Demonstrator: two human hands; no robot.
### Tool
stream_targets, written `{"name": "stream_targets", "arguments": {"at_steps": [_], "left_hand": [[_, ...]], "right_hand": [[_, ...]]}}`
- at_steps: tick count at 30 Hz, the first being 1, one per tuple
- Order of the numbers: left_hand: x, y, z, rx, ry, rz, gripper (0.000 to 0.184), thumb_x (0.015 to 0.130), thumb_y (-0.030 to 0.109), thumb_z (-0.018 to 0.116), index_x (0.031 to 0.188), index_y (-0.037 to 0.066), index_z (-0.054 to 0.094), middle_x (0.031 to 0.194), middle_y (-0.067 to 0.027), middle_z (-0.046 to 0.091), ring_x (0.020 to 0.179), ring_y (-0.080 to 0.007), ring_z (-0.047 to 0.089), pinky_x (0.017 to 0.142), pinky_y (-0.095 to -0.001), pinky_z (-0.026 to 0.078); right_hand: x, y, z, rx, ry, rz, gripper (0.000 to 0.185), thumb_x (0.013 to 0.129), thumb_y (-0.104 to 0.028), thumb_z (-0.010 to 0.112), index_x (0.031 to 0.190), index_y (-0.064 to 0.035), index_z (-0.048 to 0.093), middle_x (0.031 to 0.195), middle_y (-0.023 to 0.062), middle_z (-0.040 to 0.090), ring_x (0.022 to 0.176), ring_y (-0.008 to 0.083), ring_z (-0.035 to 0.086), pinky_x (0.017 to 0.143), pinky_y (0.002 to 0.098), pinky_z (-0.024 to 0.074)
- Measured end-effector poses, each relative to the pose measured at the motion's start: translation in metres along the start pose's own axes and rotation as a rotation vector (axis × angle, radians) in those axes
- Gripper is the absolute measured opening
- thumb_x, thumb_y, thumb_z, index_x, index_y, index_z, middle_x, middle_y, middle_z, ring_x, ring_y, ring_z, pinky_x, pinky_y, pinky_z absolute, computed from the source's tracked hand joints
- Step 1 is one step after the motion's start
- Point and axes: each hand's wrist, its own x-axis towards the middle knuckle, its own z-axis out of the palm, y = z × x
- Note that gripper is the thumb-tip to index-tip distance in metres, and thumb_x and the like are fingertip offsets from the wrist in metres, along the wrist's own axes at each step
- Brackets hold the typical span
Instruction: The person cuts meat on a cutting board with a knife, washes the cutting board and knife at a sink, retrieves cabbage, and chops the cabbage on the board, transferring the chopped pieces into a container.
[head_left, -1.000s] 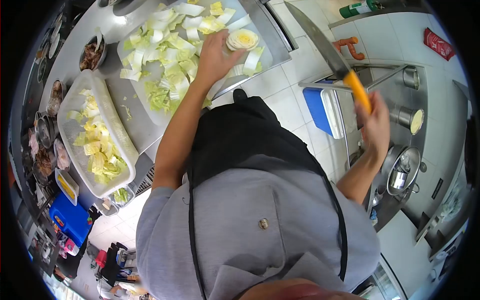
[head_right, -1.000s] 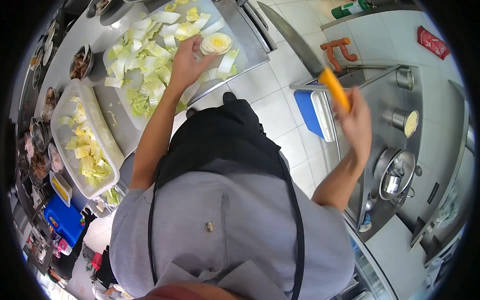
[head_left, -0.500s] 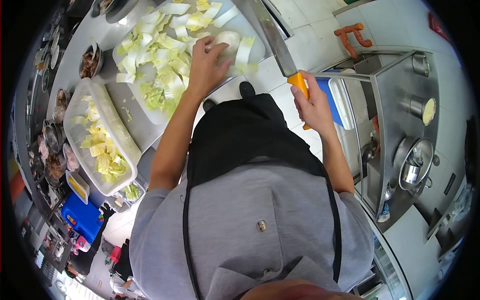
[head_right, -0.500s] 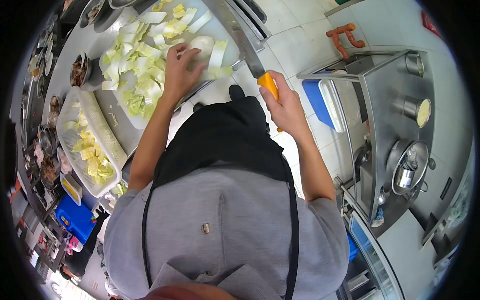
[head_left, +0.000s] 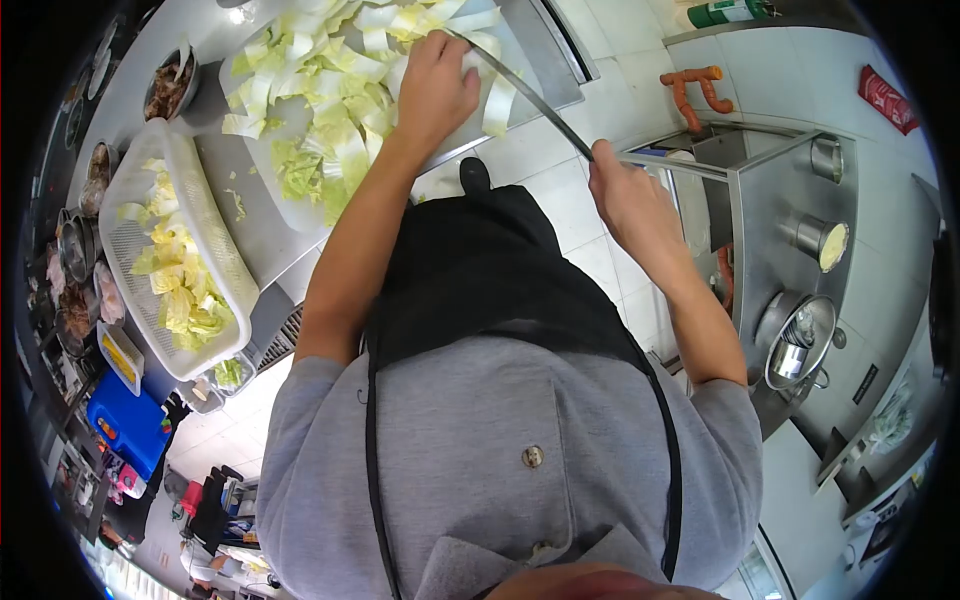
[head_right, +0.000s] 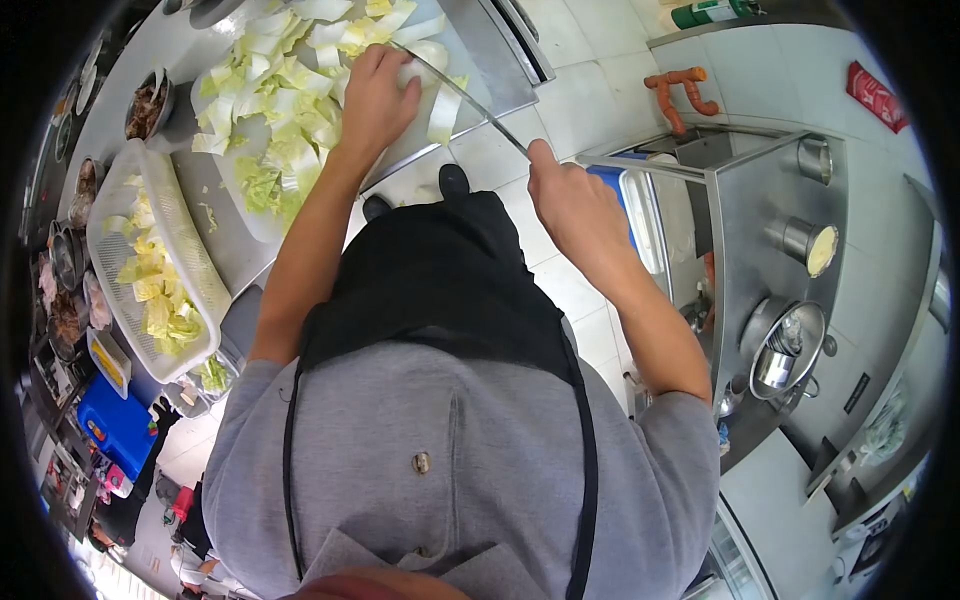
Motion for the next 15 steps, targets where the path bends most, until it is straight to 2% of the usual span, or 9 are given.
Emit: {"name": "stream_targets", "arguments": {"at_steps": [2,7,10,11,12,13,15], "left_hand": [[0.003,0.002,-0.003,0.002,-0.017,-0.009,0.028,0.075,0.009,0.072,0.102,0.002,0.064,0.105,-0.0145,0.058,0.101,-0.0352,0.057,0.090,-0.0419,0.047],[0.003,0.000,-0.003,-0.036,-0.048,-0.036,0.030,0.075,0.009,0.072,0.102,0.002,0.064,0.107,-0.0145,0.058,0.103,-0.0353,0.057,0.090,-0.0422,0.048],[-0.001,-0.005,-0.008,-0.065,-0.059,-0.068,0.030,0.074,0.010,0.072,0.103,0.003,0.065,0.108,-0.0136,0.058,0.103,-0.0350,0.058,0.090,-0.0419,0.049],[0.005,-0.010,-0.010,-0.033,-0.072,0.037,0.031,0.074,0.011,0.073,0.104,0.004,0.065,0.108,-0.0128,0.058,0.103,-0.0347,0.058,0.090,-0.0419,0.049],[0.006,-0.015,-0.012,-0.001,-0.092,0.136,0.033,0.074,0.011,0.074,0.105,0.005,0.065,0.108,-0.0121,0.058,0.103,-0.0344,0.058,0.090,-0.0419,0.050],[0.008,-0.013,-0.019,0.006,-0.098,0.135,0.033,0.074,0.011,0.074,0.105,0.005,0.065,0.108,-0.0121,0.058,0.103,-0.0344,0.058,0.090,-0.0419,0.050],[0.013,-0.004,-0.035,0.141,-0.445,0.078,0.038,0.073,0.014,0.075,0.108,0.007,0.063,0.114,-0.0112,0.058,0.108,-0.0331,0.057,0.092,-0.0424,0.049]], "right_hand": [[0.004,-0.001,0.000,-0.031,-0.040,0.033,0.012,0.097,-0.016,0.048,0.102,-0.0065,0.042,0.070,0.0253,0.063,0.070,0.0492,0.062,0.060,0.0587,0.0468],[0.042,0.019,0.042,0.034,-0.021,-0.121,0.011,0.098,-0.016,0.046,0.102,-0.0063,0.041,0.071,0.0274,0.063,0.072,0.0491,0.062,0.064,0.0605,0.0477],[0.043,0.020,0.028,0.037,-0.055,-0.064,0.011,0.098,-0.015,0.046,0.102,-0.0061,0.041,0.073,0.0275,0.062,0.075,0.0493,0.062,0.066,0.0598,0.0464],[0.046,0.023,0.022,0.037,-0.043,-0.070,0.011,0.098,-0.015,0.046,0.102,-0.0061,0.041,0.073,0.0275,0.062,0.075,0.0493,0.062,0.066,0.0598,0.0464],[0.044,0.028,0.019,0.172,-0.028,-0.089,0.012,0.099,-0.016,0.047,0.102,-0.0058,0.041,0.072,0.0270,0.061,0.075,0.0491,0.061,0.067,0.0579,0.0457],[0.040,0.031,0.017,0.309,-0.021,-0.106,0.013,0.100,-0.017,0.047,0.102,-0.0055,0.041,0.072,0.0265,0.061,0.076,0.0489,0.060,0.067,0.0561,0.0449],[0.034,0.030,0.007,0.390,-0.016,-0.063,0.015,0.100,-0.018,0.048,0.101,-0.0052,0.041,0.072,0.0260,0.060,0.075,0.0489,0.059,0.066,0.0541,0.0442]]}}
